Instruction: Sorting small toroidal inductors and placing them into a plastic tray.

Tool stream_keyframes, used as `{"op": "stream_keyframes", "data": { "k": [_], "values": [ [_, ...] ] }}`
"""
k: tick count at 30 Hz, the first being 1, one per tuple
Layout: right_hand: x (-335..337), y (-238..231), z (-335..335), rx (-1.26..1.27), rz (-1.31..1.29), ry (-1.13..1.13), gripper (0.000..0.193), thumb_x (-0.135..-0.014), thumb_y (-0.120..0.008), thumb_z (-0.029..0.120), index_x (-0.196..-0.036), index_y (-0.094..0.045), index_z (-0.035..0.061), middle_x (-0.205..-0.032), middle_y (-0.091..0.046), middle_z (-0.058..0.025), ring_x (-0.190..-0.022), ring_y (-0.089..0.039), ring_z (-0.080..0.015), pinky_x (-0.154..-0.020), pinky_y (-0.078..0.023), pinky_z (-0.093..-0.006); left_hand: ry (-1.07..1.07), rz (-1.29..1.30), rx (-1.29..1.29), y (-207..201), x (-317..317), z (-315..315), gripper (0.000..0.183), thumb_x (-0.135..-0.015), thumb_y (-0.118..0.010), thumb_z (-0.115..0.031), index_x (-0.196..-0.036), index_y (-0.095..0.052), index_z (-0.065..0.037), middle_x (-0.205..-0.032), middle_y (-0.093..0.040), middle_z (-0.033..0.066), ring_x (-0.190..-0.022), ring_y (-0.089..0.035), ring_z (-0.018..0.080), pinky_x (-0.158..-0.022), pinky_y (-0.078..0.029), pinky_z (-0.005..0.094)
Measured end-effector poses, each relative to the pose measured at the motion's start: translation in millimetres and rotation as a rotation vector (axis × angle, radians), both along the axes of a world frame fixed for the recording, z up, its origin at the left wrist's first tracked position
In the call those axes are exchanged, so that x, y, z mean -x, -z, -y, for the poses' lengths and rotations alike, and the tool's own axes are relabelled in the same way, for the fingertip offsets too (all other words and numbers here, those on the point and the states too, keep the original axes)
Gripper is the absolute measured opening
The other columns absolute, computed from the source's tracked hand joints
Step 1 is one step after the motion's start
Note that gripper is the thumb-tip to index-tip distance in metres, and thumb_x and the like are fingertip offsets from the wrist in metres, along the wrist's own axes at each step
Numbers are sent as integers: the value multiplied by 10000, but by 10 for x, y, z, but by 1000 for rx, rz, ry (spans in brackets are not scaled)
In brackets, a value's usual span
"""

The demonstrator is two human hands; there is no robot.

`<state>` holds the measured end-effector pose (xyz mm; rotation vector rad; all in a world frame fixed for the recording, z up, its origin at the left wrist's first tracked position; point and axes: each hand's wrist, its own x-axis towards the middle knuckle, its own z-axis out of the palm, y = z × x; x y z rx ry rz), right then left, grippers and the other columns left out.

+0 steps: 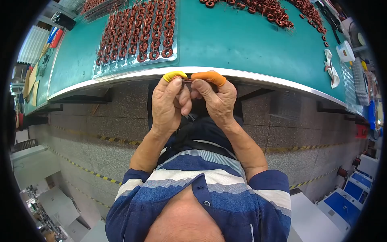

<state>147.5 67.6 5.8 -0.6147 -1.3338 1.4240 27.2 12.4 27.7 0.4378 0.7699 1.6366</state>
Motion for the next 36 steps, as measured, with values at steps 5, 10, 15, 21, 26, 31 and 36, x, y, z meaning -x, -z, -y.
{"op": "stream_keyframes", "data": {
  "k": [5, 10, 15, 21, 26, 31, 36],
  "values": [
    [45, 35, 27, 69, -123, 46, 158, -909, -633, 125, -1016, -651, 11, -803, -648, -29, -634, -575, -70, -565, -446, -189, 9, 32, -50, -6, -28, -27, 188, -965, -502, -173, -1049, -540, -10, -641, -509, 56, -460, -446, 94, -406, -408, 208],
    [-9, 12, -24, 240, -120, 101, 235, -949, -581, 219, -979, -630, -9, -721, -612, -45, -572, -556, -84, -508, -402, -188, -2, -68, -94, 72, 102, -28, 169, -962, -514, -174, -1043, -513, -26, -646, -514, 53, -481, -485, 118, -440, -405, 221],
    [-164, -35, 92, 355, 20, -126, 294, -947, -582, 281, -919, -628, -8, -639, -592, -34, -506, -539, -76, -459, -398, -179, -105, -472, -155, 90, 58, -37, 142, -946, -534, -106, -1054, -506, -17, -652, -519, 35, -500, -488, 87, -462, -397, 211],
    [-176, -96, 20, 519, -42, -273, 250, -914, -631, 276, -865, -643, 31, -634, -589, -8, -480, -534, -59, -430, -391, -169, 86, -946, -201, 37, 293, -25, 276, -883, -638, -140, -1089, -543, 18, -825, -648, 85, -725, -621, 88, -632, -492, 233],
    [-180, -122, -42, 624, -76, -395, 246, -913, -630, 266, -887, -639, 21, -630, -589, -7, -484, -536, -67, -443, -393, -170, 336, -1446, -325, -267, 513, -53, 318, -854, -668, -146, -1132, -562, -32, -826, -619, 72, -727, -614, 170, -675, -484, 281],
    [-193, -123, -62, 673, -38, -510, 266, -910, -633, 267, -895, -634, 1, -626, -584, -10, -486, -535, -67, -452, -398, -171, 441, -1611, -516, -389, 623, -44, 349, -777, -733, -145, -1061, -556, -46, -845, -559, 63, -697, -602, 248, -615, -491, 348],
    [-167, -124, -46, 628, 54, -507, 274, -897, -647, 257, -854, -646, -13, -598, -573, -6, -476, -511, -57, -443, -386, -178, 384, -1767, -504, -275, 618, 27, 363, -771, -742, -150, -1059, -555, -34, -821, -581, 68, -693, -614, 262, -608, -499, 347]
  ]
}}
